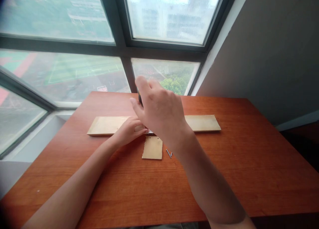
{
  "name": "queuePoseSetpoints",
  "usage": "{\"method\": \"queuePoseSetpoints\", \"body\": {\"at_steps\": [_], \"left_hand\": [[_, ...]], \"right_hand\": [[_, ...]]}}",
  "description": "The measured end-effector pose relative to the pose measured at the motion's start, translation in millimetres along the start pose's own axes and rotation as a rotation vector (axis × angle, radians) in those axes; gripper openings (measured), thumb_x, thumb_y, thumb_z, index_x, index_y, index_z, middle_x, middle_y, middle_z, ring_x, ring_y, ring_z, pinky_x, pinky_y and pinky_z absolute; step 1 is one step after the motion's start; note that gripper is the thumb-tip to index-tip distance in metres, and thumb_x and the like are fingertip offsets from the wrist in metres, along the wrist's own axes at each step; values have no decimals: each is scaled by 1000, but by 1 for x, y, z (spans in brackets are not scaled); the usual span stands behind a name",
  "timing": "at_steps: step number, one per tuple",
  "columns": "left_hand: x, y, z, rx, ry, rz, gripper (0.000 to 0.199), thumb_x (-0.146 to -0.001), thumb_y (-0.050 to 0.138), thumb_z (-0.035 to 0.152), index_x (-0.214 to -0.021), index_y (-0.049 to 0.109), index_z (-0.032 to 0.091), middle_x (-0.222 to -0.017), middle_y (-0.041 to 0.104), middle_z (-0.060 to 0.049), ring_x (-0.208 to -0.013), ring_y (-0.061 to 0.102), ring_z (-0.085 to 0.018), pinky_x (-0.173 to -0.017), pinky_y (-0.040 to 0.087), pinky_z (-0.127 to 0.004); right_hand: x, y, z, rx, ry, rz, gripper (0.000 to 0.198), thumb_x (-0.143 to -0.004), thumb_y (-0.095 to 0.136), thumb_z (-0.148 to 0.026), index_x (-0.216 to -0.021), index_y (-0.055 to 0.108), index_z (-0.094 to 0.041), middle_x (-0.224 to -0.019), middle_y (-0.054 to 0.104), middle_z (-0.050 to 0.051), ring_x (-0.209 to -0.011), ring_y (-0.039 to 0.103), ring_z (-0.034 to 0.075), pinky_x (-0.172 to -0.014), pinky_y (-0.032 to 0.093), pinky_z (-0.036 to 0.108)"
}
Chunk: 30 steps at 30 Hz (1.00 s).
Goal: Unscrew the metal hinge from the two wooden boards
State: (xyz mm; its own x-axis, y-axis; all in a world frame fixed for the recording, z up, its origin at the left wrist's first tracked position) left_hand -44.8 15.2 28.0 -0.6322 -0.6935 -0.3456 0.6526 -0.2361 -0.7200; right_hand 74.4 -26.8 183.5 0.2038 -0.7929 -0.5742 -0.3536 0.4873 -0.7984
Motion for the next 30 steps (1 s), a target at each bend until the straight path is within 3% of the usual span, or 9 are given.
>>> {"method": "queuePoseSetpoints", "body": {"at_steps": [3, 8, 14, 23, 30], "left_hand": [[0, -1, 1, -9, -7, -7, 7, -83, 66, 20, -77, 69, 19, -87, 70, -3, -82, 64, -17, -80, 50, -29], [-1, 0, 0, -23, 15, 3, 8, -84, 65, 22, -82, 72, 21, -84, 70, -4, -81, 65, -17, -78, 51, -30], [-1, 4, -2, -21, 40, -56, 12, -86, 62, 20, -83, 73, 21, -86, 69, -4, -82, 64, -17, -78, 50, -29], [0, -1, -3, 150, -127, 19, 8, -88, 61, 24, -84, 65, 18, -85, 69, -1, -79, 62, -15, -76, 47, -27], [1, -3, -3, 146, -184, -12, 8, -88, 59, 23, -84, 64, 18, -82, 68, 0, -76, 61, -14, -74, 46, -26]], "right_hand": [[-1, 3, 3, -47, -11, -16, 23, -89, 52, -26, -111, 57, -20, -89, 64, 2, -73, 55, 18, -62, 37, 32], [0, 1, -1, -185, -74, -25, 35, -80, 51, -14, -115, 55, -18, -105, 63, 3, -75, 54, 14, -71, 42, 32], [0, -5, 3, -218, -56, 22, 32, -80, 52, -15, -111, 55, -20, -96, 63, 2, -74, 54, 15, -68, 44, 32], [-1, -15, 8, -204, -64, 88, 32, -79, 54, -14, -110, 56, -21, -95, 65, 2, -74, 57, 16, -67, 46, 33], [0, -25, 11, -217, -49, 140, 30, -81, 55, -17, -110, 56, -24, -98, 65, 3, -77, 61, 17, -70, 50, 34]]}}
Point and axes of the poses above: each hand's wrist, its own x-axis away from the middle knuckle, its own y-axis out of the palm, z = x × y, the point moved 6 cm from there along -x, towards the middle knuckle
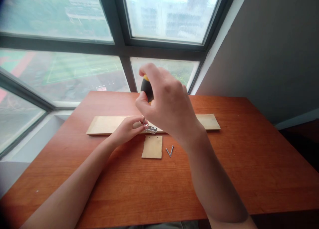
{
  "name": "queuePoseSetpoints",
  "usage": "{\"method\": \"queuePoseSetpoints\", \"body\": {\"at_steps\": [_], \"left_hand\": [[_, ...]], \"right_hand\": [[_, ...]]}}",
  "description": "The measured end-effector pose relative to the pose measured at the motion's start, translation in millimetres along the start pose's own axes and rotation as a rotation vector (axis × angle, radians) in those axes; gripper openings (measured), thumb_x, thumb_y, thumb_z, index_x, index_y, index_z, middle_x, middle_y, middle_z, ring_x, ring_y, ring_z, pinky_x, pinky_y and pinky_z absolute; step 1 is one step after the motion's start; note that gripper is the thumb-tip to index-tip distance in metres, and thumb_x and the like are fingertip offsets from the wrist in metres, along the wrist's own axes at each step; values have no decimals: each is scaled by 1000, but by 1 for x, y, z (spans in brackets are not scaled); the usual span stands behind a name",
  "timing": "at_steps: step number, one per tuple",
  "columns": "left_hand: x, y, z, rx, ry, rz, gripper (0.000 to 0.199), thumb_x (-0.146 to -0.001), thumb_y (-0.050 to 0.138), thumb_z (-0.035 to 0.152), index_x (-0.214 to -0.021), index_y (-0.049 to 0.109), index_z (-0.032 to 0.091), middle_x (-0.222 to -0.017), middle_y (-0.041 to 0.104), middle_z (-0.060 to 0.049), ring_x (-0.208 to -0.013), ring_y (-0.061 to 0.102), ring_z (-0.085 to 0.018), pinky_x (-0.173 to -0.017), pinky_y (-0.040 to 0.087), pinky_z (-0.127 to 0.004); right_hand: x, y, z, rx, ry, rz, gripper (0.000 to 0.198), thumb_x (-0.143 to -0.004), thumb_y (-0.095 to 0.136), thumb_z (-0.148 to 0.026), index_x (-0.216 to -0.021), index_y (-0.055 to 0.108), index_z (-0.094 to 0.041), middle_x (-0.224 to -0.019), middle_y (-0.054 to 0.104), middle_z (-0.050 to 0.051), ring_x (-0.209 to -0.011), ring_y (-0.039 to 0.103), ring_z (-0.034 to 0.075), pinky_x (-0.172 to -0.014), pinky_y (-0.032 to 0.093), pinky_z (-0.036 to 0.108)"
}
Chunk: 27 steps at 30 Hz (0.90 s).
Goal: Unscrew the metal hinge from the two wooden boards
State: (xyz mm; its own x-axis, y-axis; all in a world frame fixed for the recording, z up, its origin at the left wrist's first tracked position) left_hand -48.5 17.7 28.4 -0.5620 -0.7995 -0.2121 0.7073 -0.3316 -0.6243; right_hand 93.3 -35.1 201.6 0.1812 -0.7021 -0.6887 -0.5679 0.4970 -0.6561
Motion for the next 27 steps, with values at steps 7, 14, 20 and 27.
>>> {"method": "queuePoseSetpoints", "body": {"at_steps": [7, 14, 20, 27], "left_hand": [[2, 1, 1, -71, 0, 11, 6, -87, 59, 22, -87, 64, 19, -85, 70, -1, -79, 63, -15, -75, 47, -27], [1, 6, 3, -89, 91, 41, 5, -87, 59, 20, -89, 63, 18, -88, 67, -3, -81, 62, -15, -77, 48, -29], [1, 8, 7, -97, 104, 39, 5, -87, 58, 18, -89, 63, 18, -86, 68, -2, -76, 61, -14, -72, 47, -26], [0, 11, 11, -258, 179, 12, 11, -89, 54, 17, -87, 64, 19, -86, 67, -4, -78, 61, -15, -71, 47, -27]], "right_hand": [[-1, -14, 3, -10, -20, 79, 29, -82, 55, -18, -110, 56, -25, -98, 66, 3, -86, 63, 21, -79, 53, 37], [6, -25, 26, -6, 45, 135, 29, -82, 58, -20, -110, 59, -25, -98, 65, 4, -73, 62, 17, -72, 55, 35], [36, -25, 61, -69, 169, 183, 40, -79, 61, -18, -118, 59, -26, -104, 67, 2, -82, 65, 18, -77, 57, 37], [82, 4, 104, -357, 402, 224, 37, -81, 62, -22, -117, 58, -27, -102, 69, 2, -83, 68, 19, -74, 59, 37]]}}
Point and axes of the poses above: each hand's wrist, its own x-axis away from the middle knuckle, its own y-axis out of the palm, z = x × y, the point moved 6 cm from there along -x, towards the middle knuckle
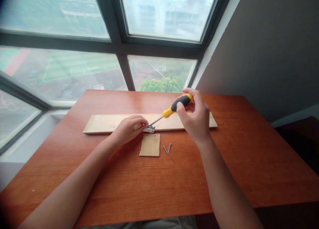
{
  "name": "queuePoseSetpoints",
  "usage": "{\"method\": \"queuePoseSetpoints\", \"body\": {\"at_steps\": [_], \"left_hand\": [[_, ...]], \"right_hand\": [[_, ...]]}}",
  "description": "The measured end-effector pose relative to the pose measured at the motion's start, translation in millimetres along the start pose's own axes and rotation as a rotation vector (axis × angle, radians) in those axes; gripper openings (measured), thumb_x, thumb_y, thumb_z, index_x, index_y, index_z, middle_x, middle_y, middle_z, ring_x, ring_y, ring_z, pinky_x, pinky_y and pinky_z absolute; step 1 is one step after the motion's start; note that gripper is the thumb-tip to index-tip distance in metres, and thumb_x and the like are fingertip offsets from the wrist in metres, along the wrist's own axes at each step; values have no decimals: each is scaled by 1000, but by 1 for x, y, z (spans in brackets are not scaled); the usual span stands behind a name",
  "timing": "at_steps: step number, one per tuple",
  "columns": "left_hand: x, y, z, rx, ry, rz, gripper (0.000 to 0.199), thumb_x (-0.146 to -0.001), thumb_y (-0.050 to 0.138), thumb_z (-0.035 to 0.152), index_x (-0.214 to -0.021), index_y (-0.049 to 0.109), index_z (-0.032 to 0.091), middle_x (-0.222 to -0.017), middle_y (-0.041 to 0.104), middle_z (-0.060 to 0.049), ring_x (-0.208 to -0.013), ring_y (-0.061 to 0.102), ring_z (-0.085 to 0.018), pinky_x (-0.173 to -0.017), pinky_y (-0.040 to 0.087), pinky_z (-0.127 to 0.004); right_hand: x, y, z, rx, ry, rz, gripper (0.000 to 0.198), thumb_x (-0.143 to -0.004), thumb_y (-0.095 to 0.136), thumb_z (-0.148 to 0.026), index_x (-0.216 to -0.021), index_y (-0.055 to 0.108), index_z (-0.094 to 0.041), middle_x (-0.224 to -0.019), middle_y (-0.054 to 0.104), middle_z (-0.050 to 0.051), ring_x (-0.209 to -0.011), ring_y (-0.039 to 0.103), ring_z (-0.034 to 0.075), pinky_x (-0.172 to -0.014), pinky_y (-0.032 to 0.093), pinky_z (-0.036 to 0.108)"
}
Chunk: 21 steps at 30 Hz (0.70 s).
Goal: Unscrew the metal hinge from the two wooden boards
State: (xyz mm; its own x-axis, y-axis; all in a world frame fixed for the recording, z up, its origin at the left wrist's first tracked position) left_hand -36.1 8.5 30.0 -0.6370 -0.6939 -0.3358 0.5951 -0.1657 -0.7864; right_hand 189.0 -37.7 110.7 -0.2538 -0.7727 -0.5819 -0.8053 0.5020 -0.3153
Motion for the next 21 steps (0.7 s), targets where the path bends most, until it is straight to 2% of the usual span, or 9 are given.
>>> {"method": "queuePoseSetpoints", "body": {"at_steps": [6, 13, 16, 18, 21], "left_hand": [[0, 2, 2, 60, 21, 5, 14, -89, 54, 14, -84, 66, 19, -95, 68, -6, -84, 64, -16, -75, 50, -28], [1, -11, 4, 196, -64, 55, 9, -87, 57, 14, -89, 65, 19, -85, 70, -2, -76, 63, -13, -72, 49, -26], [0, -11, 19, 171, -37, 23, 8, -88, 57, 17, -87, 65, 19, -82, 69, -1, -71, 60, -12, -67, 48, -24], [0, -1, 35, 129, 4, -50, 10, -90, 56, 19, -88, 65, 19, -86, 68, -3, -71, 60, -12, -63, 47, -22], [1, 23, 63, -56, 137, -180, 14, -93, 51, 20, -93, 66, 20, -92, 68, -5, -79, 62, -15, -69, 48, -26]], "right_hand": [[9, 5, 26, -53, 103, 8, 34, -80, 63, -26, -114, 59, -27, -97, 68, 1, -80, 67, 19, -73, 58, 37], [5, -1, 36, -155, 164, 74, 33, -80, 63, -30, -112, 58, -27, -98, 66, 2, -83, 66, 19, -69, 58, 35], [1, -6, 44, -210, 198, 109, 31, -79, 63, -31, -110, 57, -26, -96, 66, 3, -79, 66, 18, -63, 56, 32], [-1, -9, 51, -240, 227, 127, 31, -79, 63, -32, -108, 57, -25, -94, 66, 2, -75, 65, 17, -61, 55, 31], [-2, -9, 60, -279, 274, 144, 30, -79, 61, -33, -108, 56, -25, -93, 66, 2, -72, 64, 16, -60, 54, 30]]}}
Point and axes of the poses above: each hand's wrist, its own x-axis away from the middle knuckle, its own y-axis out of the palm, z = x × y, the point moved 6 cm from there along -x, towards the middle knuckle
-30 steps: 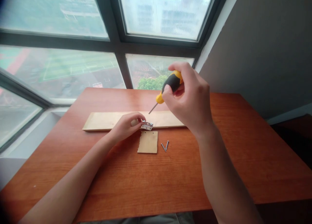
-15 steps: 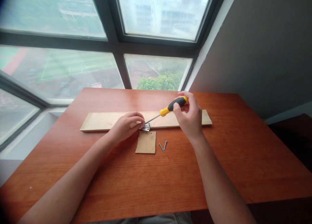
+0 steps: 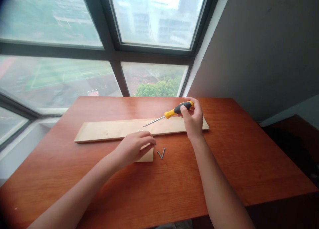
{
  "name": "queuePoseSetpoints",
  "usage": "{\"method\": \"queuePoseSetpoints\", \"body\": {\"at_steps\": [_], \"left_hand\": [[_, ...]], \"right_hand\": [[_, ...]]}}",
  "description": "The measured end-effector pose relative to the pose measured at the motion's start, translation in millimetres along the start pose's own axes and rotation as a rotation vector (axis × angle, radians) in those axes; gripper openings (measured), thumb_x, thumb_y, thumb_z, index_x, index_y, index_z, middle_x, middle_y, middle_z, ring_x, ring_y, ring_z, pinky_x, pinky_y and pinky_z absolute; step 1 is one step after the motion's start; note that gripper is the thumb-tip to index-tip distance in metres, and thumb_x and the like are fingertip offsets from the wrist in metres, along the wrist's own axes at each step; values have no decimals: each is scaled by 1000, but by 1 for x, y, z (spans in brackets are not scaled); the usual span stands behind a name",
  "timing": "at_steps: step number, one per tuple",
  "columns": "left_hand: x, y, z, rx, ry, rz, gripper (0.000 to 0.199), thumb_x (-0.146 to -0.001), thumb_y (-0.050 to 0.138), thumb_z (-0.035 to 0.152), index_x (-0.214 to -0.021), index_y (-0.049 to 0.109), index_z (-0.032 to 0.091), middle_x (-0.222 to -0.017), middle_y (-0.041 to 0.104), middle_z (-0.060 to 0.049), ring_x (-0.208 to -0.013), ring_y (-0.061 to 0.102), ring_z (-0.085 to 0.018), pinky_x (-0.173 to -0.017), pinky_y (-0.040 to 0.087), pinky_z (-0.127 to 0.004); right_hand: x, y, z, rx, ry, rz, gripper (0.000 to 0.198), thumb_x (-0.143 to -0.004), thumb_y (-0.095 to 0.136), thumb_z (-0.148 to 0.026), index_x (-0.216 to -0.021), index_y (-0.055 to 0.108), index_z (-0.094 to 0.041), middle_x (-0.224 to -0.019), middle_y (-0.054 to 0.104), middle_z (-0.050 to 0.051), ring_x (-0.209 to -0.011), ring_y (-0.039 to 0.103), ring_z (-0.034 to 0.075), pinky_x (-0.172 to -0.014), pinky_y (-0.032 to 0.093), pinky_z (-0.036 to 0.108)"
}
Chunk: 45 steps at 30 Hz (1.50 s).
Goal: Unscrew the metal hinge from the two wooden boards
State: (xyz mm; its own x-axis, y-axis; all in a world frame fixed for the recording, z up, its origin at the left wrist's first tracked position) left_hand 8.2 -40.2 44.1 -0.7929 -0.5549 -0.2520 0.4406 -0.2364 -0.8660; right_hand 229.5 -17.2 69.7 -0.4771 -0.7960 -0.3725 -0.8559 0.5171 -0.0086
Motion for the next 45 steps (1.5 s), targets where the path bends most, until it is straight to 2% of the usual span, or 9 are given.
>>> {"method": "queuePoseSetpoints", "body": {"at_steps": [5, 9, 15, 20, 23, 25, 31, 35, 45], "left_hand": [[-7, 30, 22, -259, 36, -176, 13, -82, 64, 13, -94, 64, 20, -98, 67, -6, -89, 59, -21, -73, 47, -31], [-10, 35, 28, -296, 48, -174, 6, -89, 58, 16, -90, 63, 20, -94, 66, -6, -88, 56, -22, -75, 47, -34], [-8, 33, 29, -232, 65, -135, 16, -88, 57, 12, -98, 65, 21, -101, 67, -5, -91, 58, -21, -78, 47, -32], [-1, 10, 12, -126, 32, 111, 20, -92, 50, 13, -102, 65, 21, -96, 69, -5, -85, 62, -17, -74, 47, -28], [4, -9, -12, -55, -89, 289, 17, -95, 47, 17, -98, 64, 21, -91, 68, -4, -78, 63, -14, -67, 46, -25], [7, -16, -26, -10, -148, 335, 15, -94, 49, 18, -97, 63, 22, -89, 68, -3, -70, 61, -12, -63, 45, -24], [6, -15, -45, 86, -213, 312, 10, -89, 56, 17, -92, 65, 21, -90, 69, -3, -80, 63, -15, -74, 49, -29], [4, -5, -47, 107, -229, 243, 11, -86, 58, 15, -92, 67, 20, -90, 68, -4, -82, 61, -16, -73, 48, -28], [6, 4, -60, 119, -313, 252, 13, -87, 62, 21, -89, 74, 22, -90, 67, -4, -83, 61, -17, -75, 46, -28]], "right_hand": [[-1, 2, 8, -29, 47, -14, 30, -77, 63, -34, -106, 58, -25, -88, 63, 0, -74, 65, 17, -59, 55, 29], [-2, 1, 9, -15, 54, -7, 32, -76, 63, -36, -106, 58, -24, -91, 63, 1, -74, 64, 16, -58, 55, 27], [-3, -1, 11, -15, 74, 10, 34, -74, 64, -34, -105, 59, -23, -89, 62, 0, -71, 63, 15, -57, 56, 28], [-5, -3, 16, -45, 89, 48, 34, -74, 65, -36, -105, 59, -23, -89, 60, 0, -71, 62, 15, -58, 56, 28], [-6, -6, 18, -55, 94, 64, 35, -73, 67, -37, -104, 60, -23, -88, 59, 0, -72, 61, 15, -57, 55, 28], [-7, -9, 18, -60, 87, 76, 36, -73, 68, -37, -104, 60, -22, -88, 59, 0, -72, 61, 15, -56, 53, 27], [-12, -19, 15, -87, 32, 107, 34, -79, 63, -40, -108, 58, -23, -90, 62, 1, -72, 59, 13, -58, 50, 24], [-7, -13, 4, -89, -9, 65, 33, -82, 61, -42, -108, 57, -23, -90, 65, 2, -69, 59, 13, -58, 49, 24], [9, 0, -33, -24, -143, -23, 28, -84, 64, -36, -109, 60, -24, -91, 67, 3, -69, 61, 14, -57, 51, 25]]}}
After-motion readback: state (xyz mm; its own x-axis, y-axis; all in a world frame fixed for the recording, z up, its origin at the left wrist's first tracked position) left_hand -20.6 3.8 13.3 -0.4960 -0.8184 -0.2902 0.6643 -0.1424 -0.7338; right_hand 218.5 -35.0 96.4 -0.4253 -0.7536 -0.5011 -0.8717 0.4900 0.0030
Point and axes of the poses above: each hand's wrist, its own x-axis away from the middle knuckle, its own y-axis out of the palm, z = x × y, the point moved 6 cm from there along -x, towards the middle knuckle
